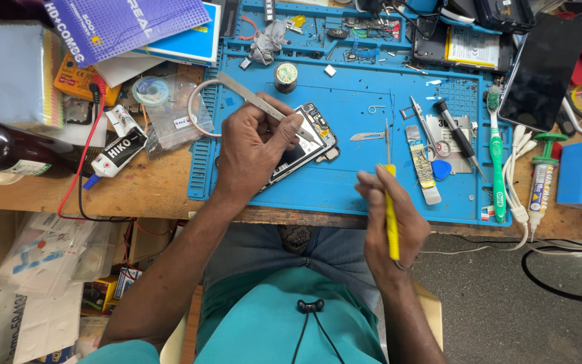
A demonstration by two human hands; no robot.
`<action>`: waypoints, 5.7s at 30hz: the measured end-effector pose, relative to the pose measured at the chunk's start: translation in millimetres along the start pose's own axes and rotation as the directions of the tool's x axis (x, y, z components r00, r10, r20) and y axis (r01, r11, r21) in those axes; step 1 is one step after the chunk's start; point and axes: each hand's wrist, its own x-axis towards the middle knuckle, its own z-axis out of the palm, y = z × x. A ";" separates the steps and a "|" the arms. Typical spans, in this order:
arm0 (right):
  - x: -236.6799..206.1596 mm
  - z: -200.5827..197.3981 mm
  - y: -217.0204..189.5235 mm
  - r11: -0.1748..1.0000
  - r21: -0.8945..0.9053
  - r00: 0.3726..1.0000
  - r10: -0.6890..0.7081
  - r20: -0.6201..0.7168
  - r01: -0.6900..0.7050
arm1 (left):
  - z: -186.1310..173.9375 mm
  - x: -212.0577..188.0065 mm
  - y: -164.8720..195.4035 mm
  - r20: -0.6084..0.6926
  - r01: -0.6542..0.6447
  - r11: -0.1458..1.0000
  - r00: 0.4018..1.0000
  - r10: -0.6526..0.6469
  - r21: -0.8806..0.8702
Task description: The person uses a yellow-handled screwdriver to remove screws from a disassembled smartphone placed on a blue work mat. They hold the phone steady with their left hand while unscrewing multiple screws from the device's frame.
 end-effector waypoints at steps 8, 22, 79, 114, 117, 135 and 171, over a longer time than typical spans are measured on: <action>39.9 34.9 -31.7 0.962 -0.271 0.974 0.047 0.220 0.015 | -32.7 -17.7 15.4 -0.031 -0.026 0.987 0.999 0.021 -0.160; 49.6 58.6 -34.4 0.955 -0.297 0.971 0.046 0.234 0.026 | -54.0 -6.4 2.4 0.028 0.036 0.998 0.999 -0.034 -0.060; 23.1 15.0 0.6 0.979 -0.198 0.998 -0.028 0.047 0.037 | -0.1 21.1 -13.3 0.100 0.145 0.989 0.984 -0.146 0.022; -2.6 4.7 16.7 0.994 -0.083 0.997 -0.076 -0.029 0.074 | 1.3 25.7 -19.5 0.125 0.168 0.985 0.979 -0.161 -0.047; -3.0 3.3 16.9 0.989 -0.104 0.995 -0.102 -0.009 0.101 | 1.5 26.3 -20.2 0.124 0.169 0.985 0.979 -0.162 -0.045; -4.0 2.5 20.0 0.990 -0.073 0.993 -0.121 -0.008 0.120 | -2.6 23.0 -15.7 0.092 0.161 0.985 0.984 -0.156 -0.055; -3.1 -0.1 22.8 0.986 -0.078 0.989 -0.146 -0.010 0.145 | -2.5 21.5 -14.9 0.064 0.120 0.992 0.991 -0.118 -0.025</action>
